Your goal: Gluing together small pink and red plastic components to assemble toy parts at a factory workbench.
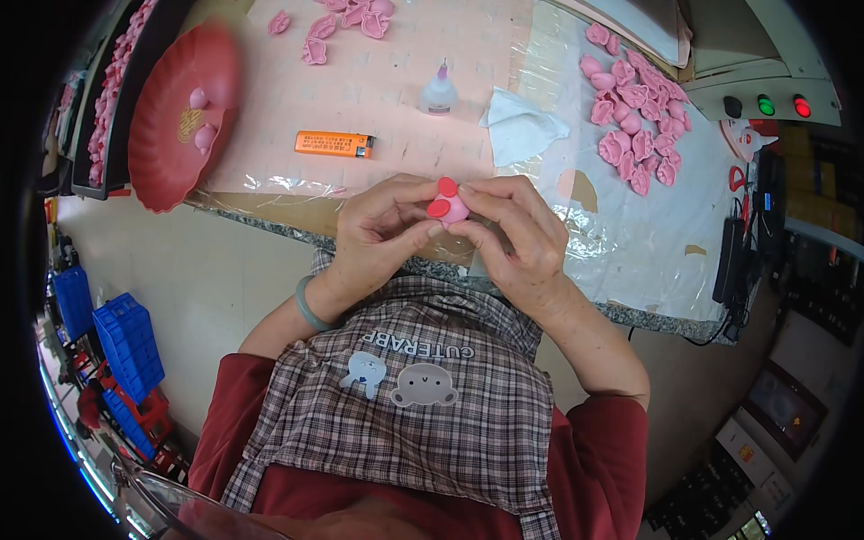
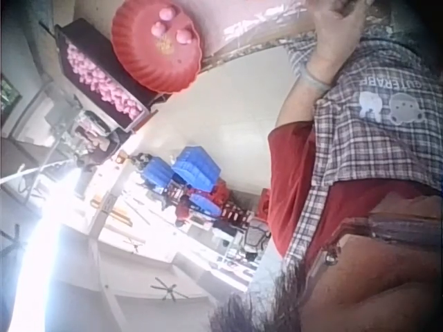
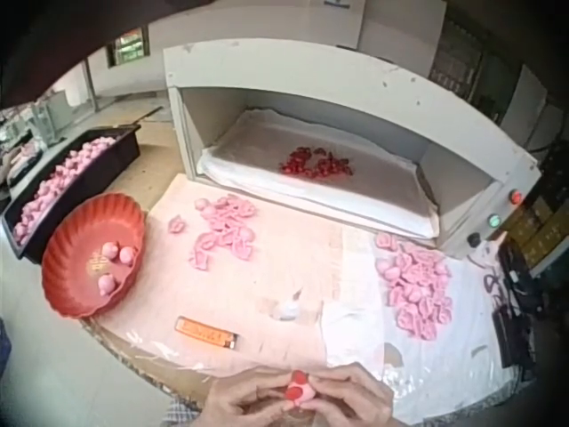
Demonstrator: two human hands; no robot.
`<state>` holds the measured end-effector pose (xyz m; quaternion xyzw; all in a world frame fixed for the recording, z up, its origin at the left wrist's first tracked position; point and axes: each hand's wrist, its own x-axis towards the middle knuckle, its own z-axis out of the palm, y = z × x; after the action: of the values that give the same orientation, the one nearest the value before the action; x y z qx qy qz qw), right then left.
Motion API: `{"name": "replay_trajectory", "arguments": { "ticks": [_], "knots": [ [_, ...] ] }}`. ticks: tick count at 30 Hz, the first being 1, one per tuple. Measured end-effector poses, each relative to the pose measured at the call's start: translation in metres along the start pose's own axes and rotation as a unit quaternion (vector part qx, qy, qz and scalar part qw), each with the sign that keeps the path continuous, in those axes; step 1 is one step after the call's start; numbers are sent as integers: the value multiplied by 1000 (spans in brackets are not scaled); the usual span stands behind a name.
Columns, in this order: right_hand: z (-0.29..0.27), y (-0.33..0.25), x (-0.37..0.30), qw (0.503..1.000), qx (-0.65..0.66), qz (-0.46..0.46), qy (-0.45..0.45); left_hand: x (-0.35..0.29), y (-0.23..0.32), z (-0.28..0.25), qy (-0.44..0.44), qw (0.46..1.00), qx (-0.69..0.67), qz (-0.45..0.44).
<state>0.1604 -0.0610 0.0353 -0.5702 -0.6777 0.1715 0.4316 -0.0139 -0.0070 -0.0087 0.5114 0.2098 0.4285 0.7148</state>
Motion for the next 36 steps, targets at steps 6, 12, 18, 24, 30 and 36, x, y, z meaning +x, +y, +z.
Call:
{"name": "replay_trajectory", "arguments": {
  "ticks": [6, 12, 18, 24, 30, 36],
  "knots": [
    [0, 0, 0, 1000, 2, -7, 2, 0, -1, 0, 1, 1000, 14, -1],
    [0, 0, 0, 1000, -7, -4, 1, 0, -1, 0, 1, 1000, 19, 1],
    [0, 1, -1, 1000, -1, 3, 0, 0, 0, -1, -3, 1000, 17, 5],
    [0, 2, -1, 1000, -2, -3, -3, 1, 1, -1, -6, 1000, 14, 0],
    [-1, 4, -1, 1000, -5, -18, -2, 1, 1, -1, -13, 1000, 10, 0],
    [-2, 2, -1, 999, -22, -37, 1, 2, 5, -1, -18, 1000, 19, 6]
  ]
}}
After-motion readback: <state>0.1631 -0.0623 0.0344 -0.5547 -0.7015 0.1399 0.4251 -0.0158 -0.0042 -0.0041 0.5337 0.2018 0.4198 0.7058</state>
